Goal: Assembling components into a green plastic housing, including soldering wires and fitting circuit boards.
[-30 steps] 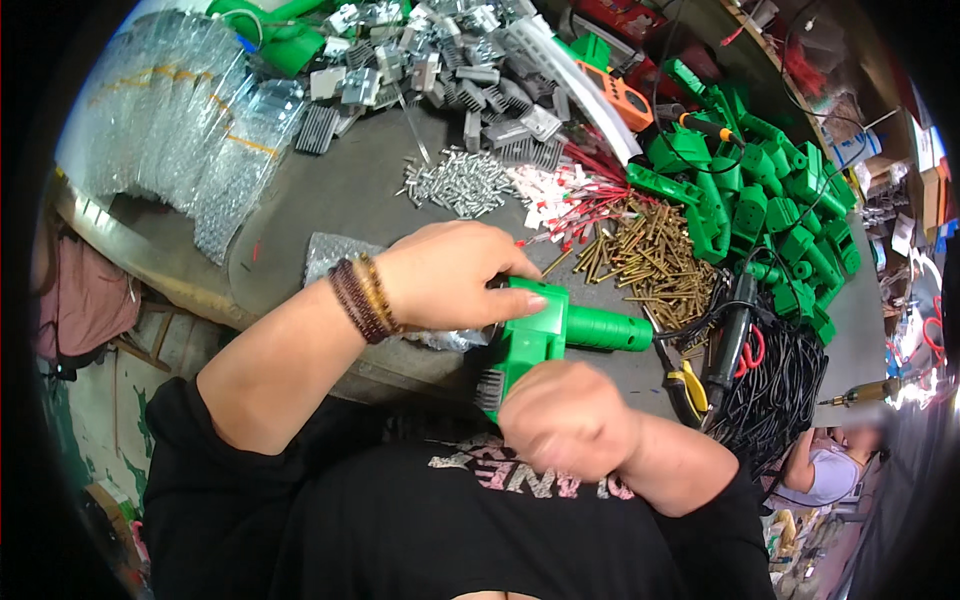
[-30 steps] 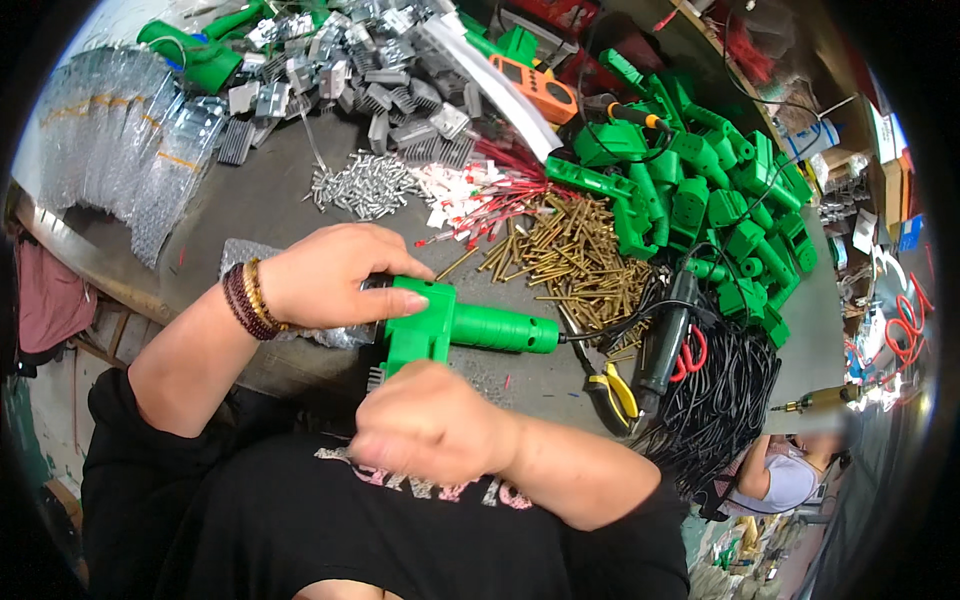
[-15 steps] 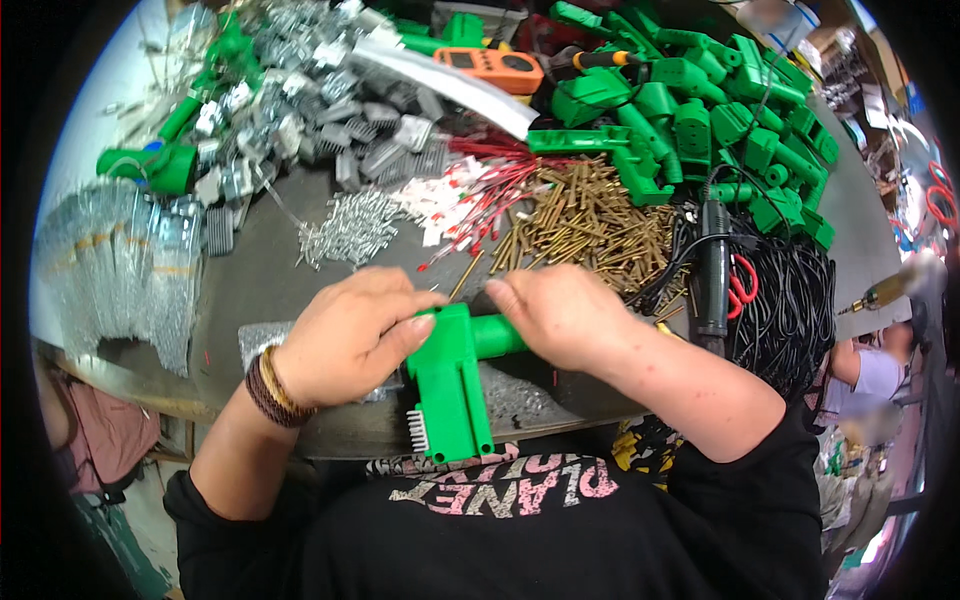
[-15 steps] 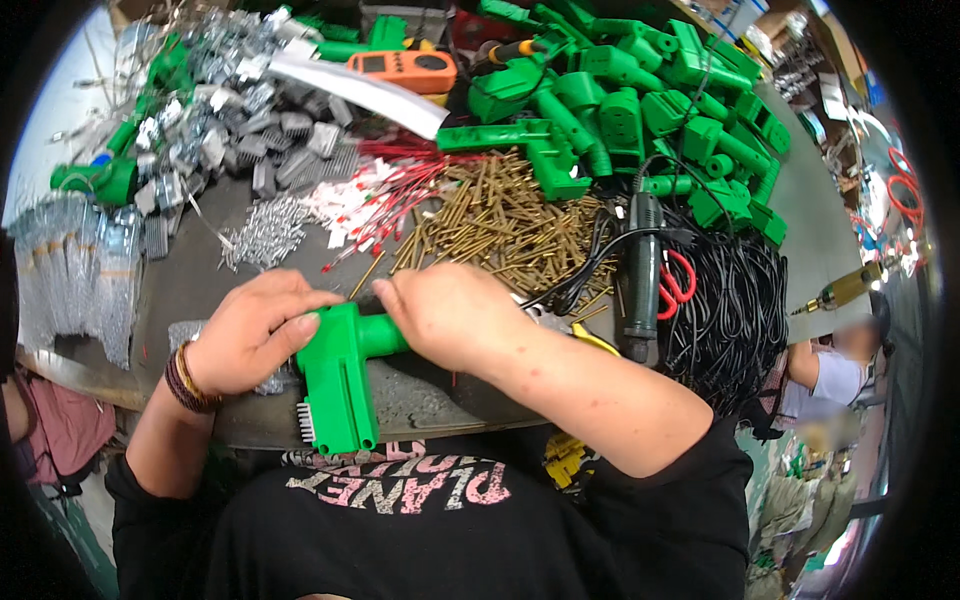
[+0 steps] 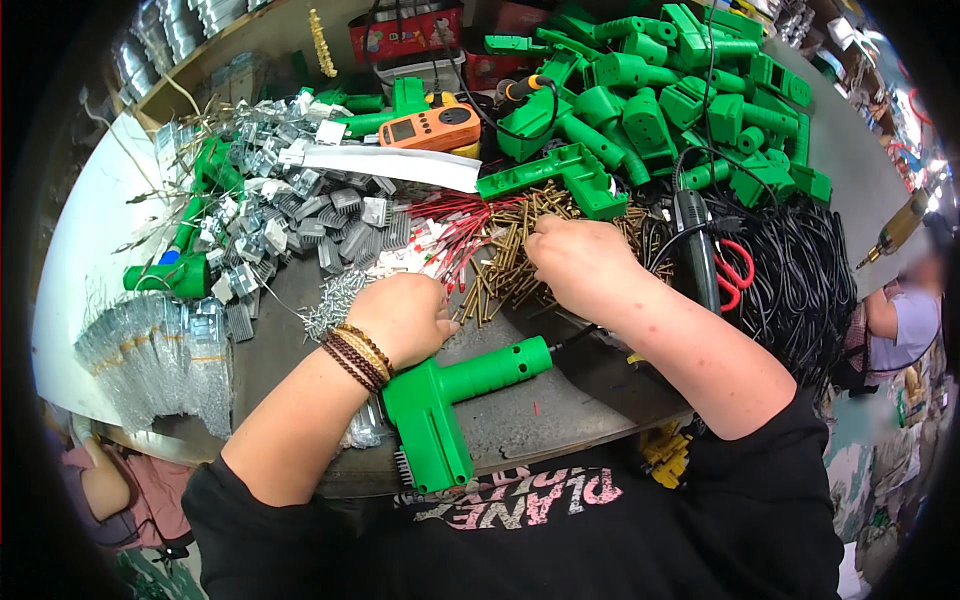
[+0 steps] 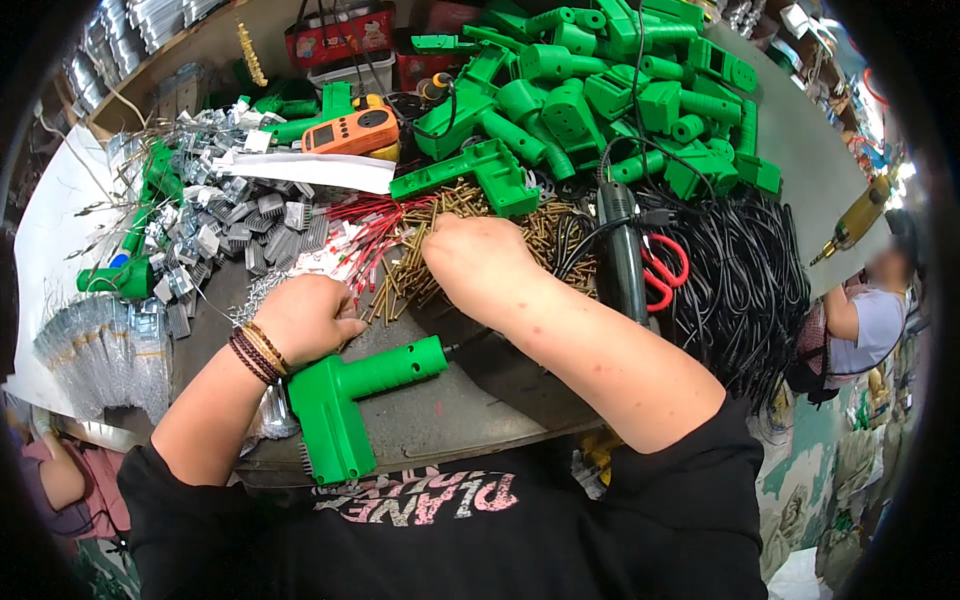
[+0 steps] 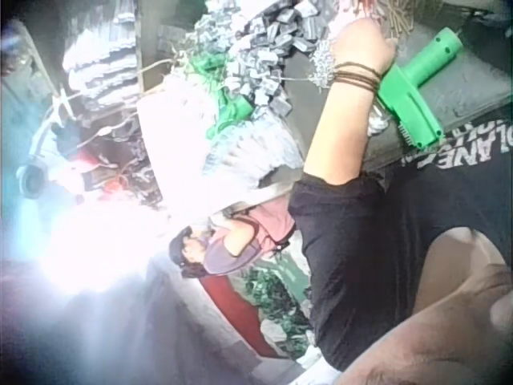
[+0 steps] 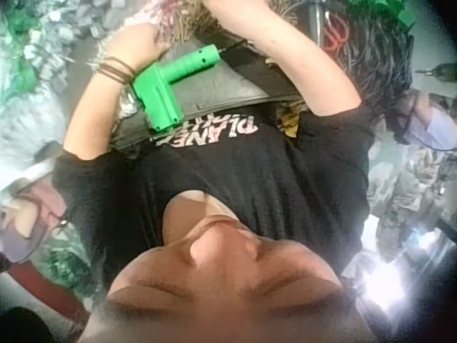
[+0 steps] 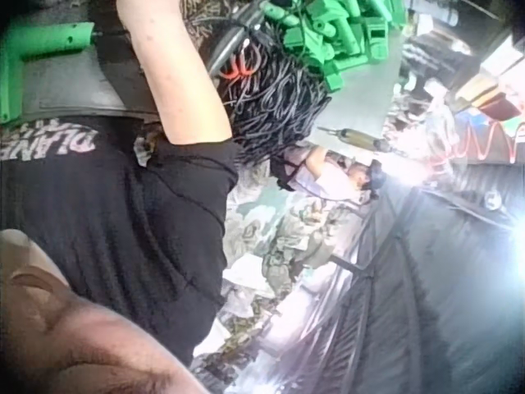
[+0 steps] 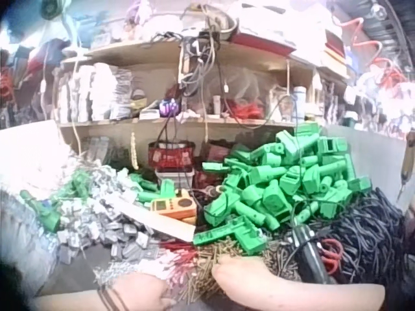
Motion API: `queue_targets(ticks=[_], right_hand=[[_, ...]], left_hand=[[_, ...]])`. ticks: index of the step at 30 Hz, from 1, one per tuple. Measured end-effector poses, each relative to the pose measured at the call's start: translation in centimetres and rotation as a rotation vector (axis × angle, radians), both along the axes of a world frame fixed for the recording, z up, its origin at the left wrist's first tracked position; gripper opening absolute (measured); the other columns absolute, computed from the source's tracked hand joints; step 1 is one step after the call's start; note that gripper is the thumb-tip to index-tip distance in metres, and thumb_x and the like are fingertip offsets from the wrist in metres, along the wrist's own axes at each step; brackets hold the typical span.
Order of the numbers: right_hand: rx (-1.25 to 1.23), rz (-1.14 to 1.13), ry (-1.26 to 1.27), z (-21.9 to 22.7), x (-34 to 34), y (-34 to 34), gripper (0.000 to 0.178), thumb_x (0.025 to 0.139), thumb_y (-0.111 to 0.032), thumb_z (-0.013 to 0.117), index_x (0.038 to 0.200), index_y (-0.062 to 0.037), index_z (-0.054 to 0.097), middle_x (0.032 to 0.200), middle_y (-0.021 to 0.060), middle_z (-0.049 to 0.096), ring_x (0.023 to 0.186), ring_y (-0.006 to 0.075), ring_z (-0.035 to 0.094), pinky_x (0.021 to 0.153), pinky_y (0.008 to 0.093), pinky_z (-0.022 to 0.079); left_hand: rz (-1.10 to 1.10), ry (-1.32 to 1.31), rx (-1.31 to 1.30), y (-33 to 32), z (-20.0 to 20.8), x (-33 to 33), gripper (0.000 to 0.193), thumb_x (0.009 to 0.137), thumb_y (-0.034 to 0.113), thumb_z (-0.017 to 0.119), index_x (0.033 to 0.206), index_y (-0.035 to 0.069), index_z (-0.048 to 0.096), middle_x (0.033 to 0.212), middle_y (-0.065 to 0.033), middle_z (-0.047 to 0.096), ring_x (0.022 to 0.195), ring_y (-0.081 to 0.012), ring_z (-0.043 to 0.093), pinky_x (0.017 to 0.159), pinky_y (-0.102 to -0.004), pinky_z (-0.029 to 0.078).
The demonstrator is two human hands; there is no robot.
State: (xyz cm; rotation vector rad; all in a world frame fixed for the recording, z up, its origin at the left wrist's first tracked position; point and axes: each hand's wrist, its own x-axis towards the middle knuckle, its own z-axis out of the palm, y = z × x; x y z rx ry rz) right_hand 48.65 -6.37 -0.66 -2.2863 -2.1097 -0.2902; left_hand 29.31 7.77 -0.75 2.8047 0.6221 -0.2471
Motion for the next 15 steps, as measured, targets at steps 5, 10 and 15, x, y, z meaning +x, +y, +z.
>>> queue_targets(ticks=[5, 10, 15], right_hand=[[0.299, 0.013, 0.325, 0.2, 0.3, -0.6, 0.013, 0.084, -0.01, 0.07, 0.091, -0.0037, 0.062, 0.09, 0.0115, 0.062, 0.082, 0.0327, 0.065, 0.072, 0.0409, 0.054], [0.048, 0.095, 1.47, 2.6, -4.6, -6.7, 0.015, 0.087, -0.009, 0.071, 0.1, -0.005, 0.064, 0.089, 0.0134, 0.068, 0.082, 0.0257, 0.069, 0.072, 0.0343, 0.053], [-0.066, 0.125, 0.776, -0.6, -7.0, -11.5, 0.007, 0.086, -0.012, 0.074, 0.089, -0.0082, 0.068, 0.077, 0.0062, 0.066, 0.068, 0.0235, 0.066, 0.064, 0.0333, 0.053]], left_hand=[[0.025, -0.17, -0.036, 0.7, -0.1, -1.1, 0.026, 0.085, 0.028, 0.071, 0.085, 0.003, 0.064, 0.079, -0.0153, 0.067, 0.076, -0.0321, 0.065, 0.072, -0.0439, 0.052], [0.255, -0.731, -0.884, 0.0, -0.1, -4.0, 0.02, 0.091, 0.003, 0.067, 0.11, 0.0, 0.062, 0.084, -0.0018, 0.064, 0.073, -0.0061, 0.059, 0.066, -0.0241, 0.05], [-0.009, -0.666, -0.667, -1.6, 0.5, -4.4, 0.026, 0.091, 0.003, 0.068, 0.117, 0.002, 0.066, 0.094, -0.0031, 0.068, 0.084, -0.0082, 0.065, 0.075, -0.0245, 0.053]])
